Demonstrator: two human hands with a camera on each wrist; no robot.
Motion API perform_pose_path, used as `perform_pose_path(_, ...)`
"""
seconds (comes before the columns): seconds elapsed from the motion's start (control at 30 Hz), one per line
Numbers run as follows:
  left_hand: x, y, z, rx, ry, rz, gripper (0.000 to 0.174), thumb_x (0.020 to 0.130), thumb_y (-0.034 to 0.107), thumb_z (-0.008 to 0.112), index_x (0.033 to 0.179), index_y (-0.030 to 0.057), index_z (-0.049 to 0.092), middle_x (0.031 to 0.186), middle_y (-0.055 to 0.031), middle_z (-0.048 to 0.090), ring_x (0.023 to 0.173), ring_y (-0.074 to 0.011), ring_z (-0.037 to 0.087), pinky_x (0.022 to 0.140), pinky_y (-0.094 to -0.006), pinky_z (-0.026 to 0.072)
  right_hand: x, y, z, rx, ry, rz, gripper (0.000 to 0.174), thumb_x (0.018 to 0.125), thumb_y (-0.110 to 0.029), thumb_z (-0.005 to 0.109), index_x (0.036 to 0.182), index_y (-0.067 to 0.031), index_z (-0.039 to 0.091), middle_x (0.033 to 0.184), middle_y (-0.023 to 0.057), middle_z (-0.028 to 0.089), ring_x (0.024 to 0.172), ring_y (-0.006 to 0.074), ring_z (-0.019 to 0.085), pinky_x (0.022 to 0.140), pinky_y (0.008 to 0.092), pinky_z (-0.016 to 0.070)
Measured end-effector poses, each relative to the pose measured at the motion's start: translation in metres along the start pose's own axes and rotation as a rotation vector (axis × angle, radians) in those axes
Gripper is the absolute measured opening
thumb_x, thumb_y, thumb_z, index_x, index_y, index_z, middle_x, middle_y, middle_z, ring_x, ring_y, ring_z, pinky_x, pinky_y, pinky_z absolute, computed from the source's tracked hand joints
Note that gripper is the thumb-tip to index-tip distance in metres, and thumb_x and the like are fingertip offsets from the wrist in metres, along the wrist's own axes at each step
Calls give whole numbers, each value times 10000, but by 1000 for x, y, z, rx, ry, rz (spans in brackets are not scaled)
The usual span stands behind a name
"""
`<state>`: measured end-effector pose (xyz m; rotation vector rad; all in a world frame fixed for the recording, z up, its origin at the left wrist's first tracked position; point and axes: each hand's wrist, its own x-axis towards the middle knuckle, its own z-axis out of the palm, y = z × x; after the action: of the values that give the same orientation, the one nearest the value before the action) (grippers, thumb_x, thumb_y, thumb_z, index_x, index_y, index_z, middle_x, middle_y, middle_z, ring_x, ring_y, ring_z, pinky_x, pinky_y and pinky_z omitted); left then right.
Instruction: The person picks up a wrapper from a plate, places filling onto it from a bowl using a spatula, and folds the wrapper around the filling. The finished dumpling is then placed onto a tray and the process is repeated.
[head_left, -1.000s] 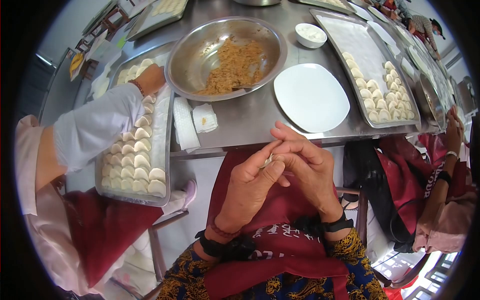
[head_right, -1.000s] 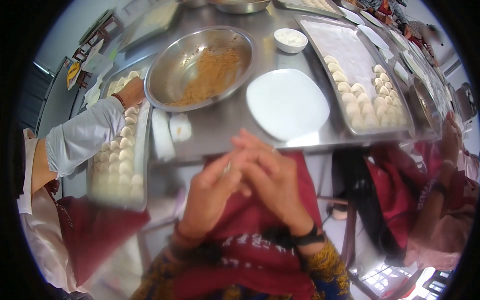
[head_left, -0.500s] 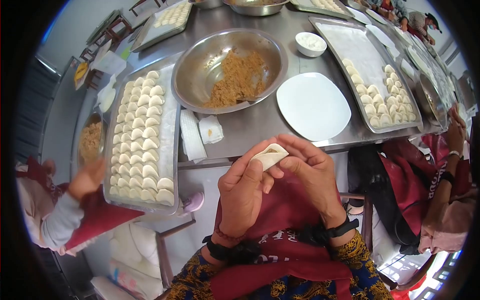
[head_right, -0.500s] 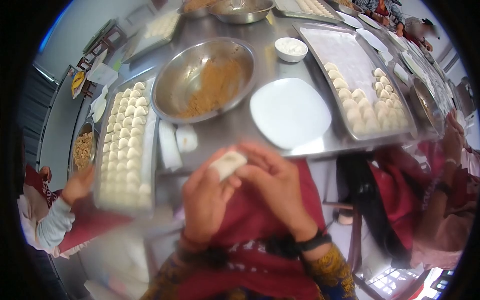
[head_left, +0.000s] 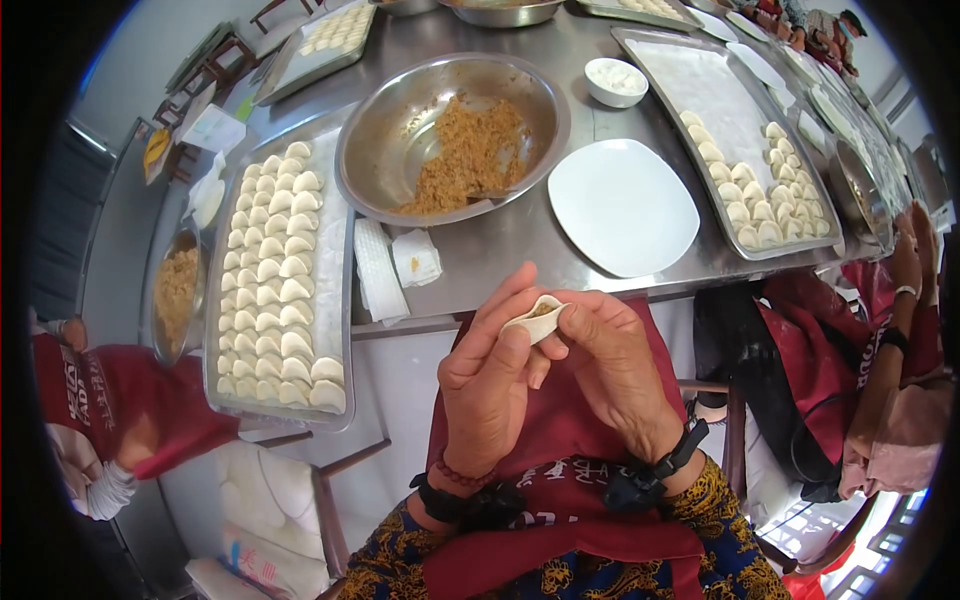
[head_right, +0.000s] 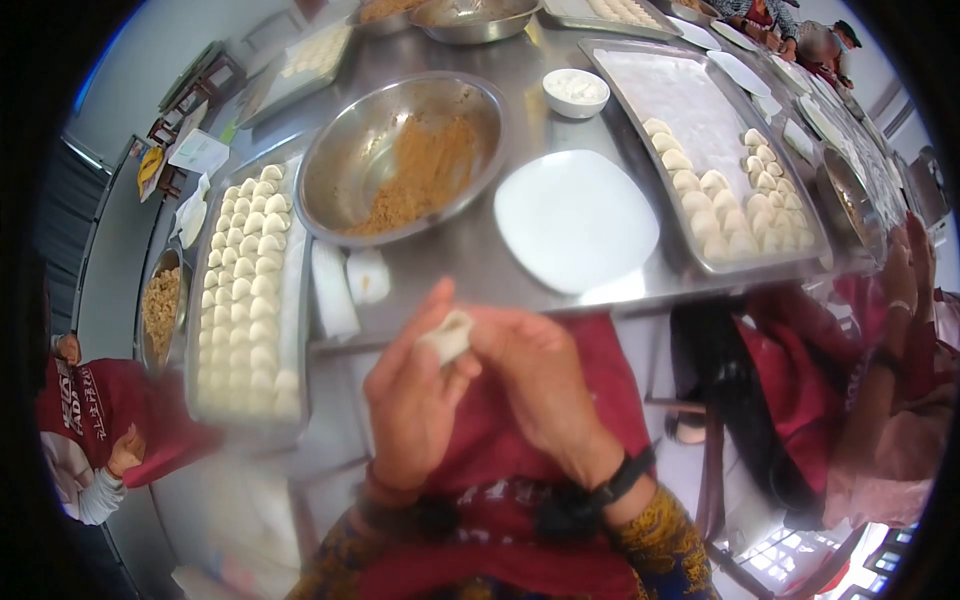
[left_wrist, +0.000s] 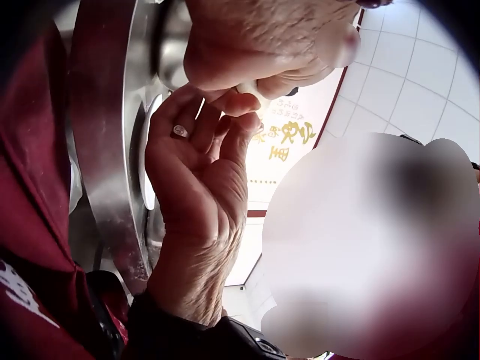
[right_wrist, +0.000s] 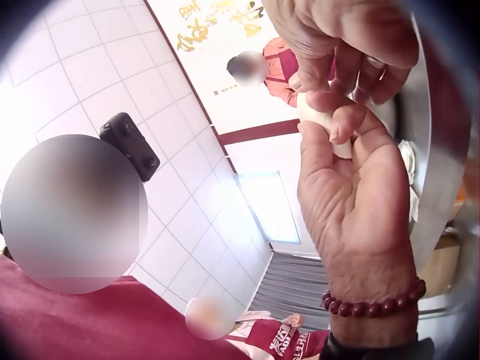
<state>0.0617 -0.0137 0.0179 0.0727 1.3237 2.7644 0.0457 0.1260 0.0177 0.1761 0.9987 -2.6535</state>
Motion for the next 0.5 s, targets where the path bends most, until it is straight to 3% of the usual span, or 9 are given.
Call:
perform_pose_path(0.2,0,-3,2,45,-11,42,339,1049,45,486,1360,-61,568,1504,-170,475,942,-142,618,677,-231,458,2,7,-6,45,-17,-122,122,964,-27,629,1052,53,651,1074,149,703,840,145,647,794,287,557)
perform_pose_path(0.43,1,-1,5,34,-22,40,343,1053,67,502,1365,-61,563,1430,-169,541,935,-142,628,682,-226,465,3,6,-3,-91,73,-196,216,940,7,629,1147,64,609,1005,136,705,862,161,667,754,296,570)
perform_pose_path(0.5,0,-2,6,45,-5,32,343,1051,67,507,1364,-60,565,1423,-166,545,933,-138,627,685,-224,468,3,3,-8,-98,-25,-149,226,926,22,634,1145,60,595,946,134,702,809,184,689,723,305,579)
